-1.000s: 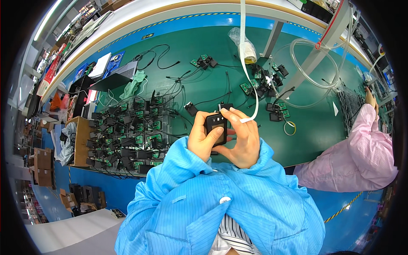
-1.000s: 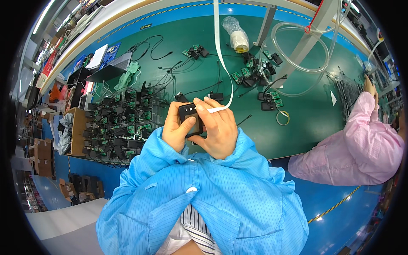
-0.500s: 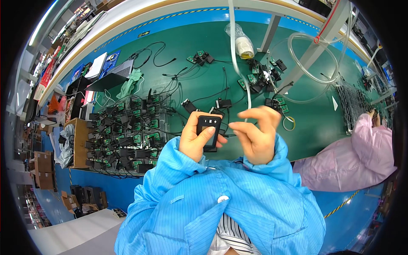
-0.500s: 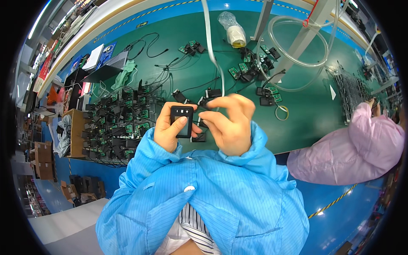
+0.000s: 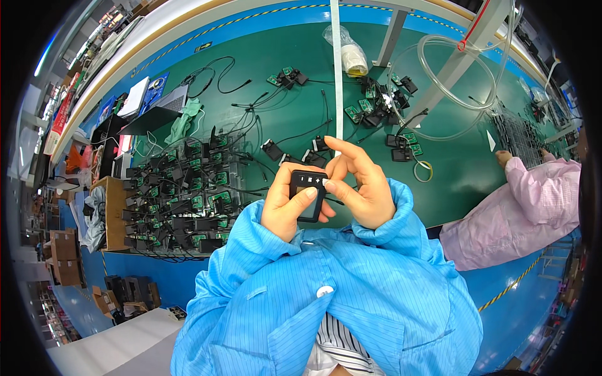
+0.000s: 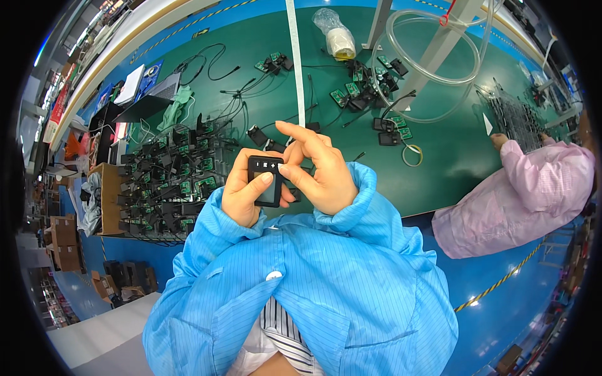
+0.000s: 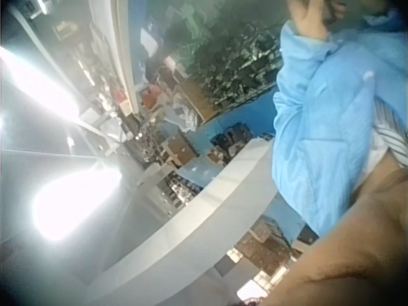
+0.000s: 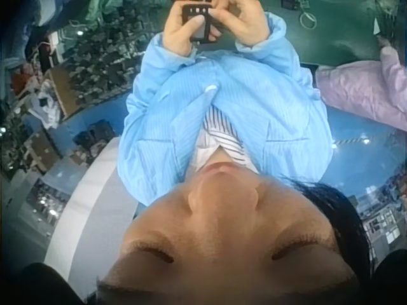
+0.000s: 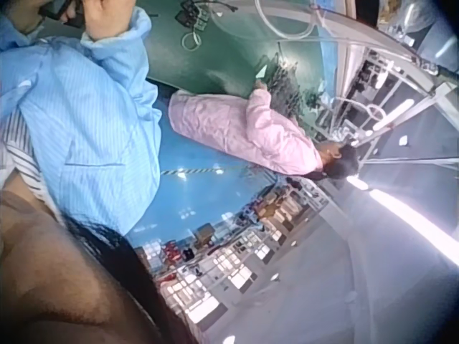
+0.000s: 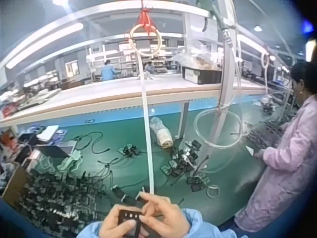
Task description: Assembling small electronic modules by connecting wires and components at a manual assembly station.
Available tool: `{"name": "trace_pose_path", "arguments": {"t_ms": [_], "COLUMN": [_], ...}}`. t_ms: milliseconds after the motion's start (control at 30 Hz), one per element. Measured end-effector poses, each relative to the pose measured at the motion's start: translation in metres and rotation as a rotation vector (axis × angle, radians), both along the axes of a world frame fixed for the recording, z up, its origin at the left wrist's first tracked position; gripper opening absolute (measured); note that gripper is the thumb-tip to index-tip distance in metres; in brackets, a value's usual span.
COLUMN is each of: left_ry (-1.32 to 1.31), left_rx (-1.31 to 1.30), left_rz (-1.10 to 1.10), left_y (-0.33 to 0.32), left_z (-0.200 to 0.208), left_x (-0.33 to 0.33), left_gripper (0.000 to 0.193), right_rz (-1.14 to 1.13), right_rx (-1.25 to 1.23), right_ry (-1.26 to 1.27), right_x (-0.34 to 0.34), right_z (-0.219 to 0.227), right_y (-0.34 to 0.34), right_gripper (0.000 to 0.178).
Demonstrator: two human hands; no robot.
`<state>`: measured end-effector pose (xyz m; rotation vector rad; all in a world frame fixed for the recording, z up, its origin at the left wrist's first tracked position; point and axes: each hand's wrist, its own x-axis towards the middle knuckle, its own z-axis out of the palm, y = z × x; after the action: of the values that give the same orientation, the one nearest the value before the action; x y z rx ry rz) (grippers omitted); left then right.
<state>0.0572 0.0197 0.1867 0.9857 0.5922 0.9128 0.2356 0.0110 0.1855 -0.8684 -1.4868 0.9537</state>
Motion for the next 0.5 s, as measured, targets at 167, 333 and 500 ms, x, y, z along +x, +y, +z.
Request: {"name": "trace_pose_path", "arguments": {"t_ms": [167, 333, 500], "left_ry": [0.036, 0.116, 0.127], "left_rx": [0.122, 0.001, -0.14], "left_rz": [0.076, 0.022, 0.109], "left_y": [-0.002, 0.006, 0.01], "left_z": [0.0, 0.006, -0.005], "left_x": [0.005, -0.001, -0.002], "left_gripper": [0.029, 0.023, 0.021], "right_rz": [-0.048, -0.103, -0.123], "right_rx": [-0.059, -0.021, 0.136], "right_ry": [0.031, -0.307, -0.566], "right_x": [-0.008, 0.0, 0.013], "right_z": [0.002, 0.013, 0.015], "right_y": [-0.003, -0.007, -0.004], "right_gripper": [0.046, 0.041, 0.029]}}
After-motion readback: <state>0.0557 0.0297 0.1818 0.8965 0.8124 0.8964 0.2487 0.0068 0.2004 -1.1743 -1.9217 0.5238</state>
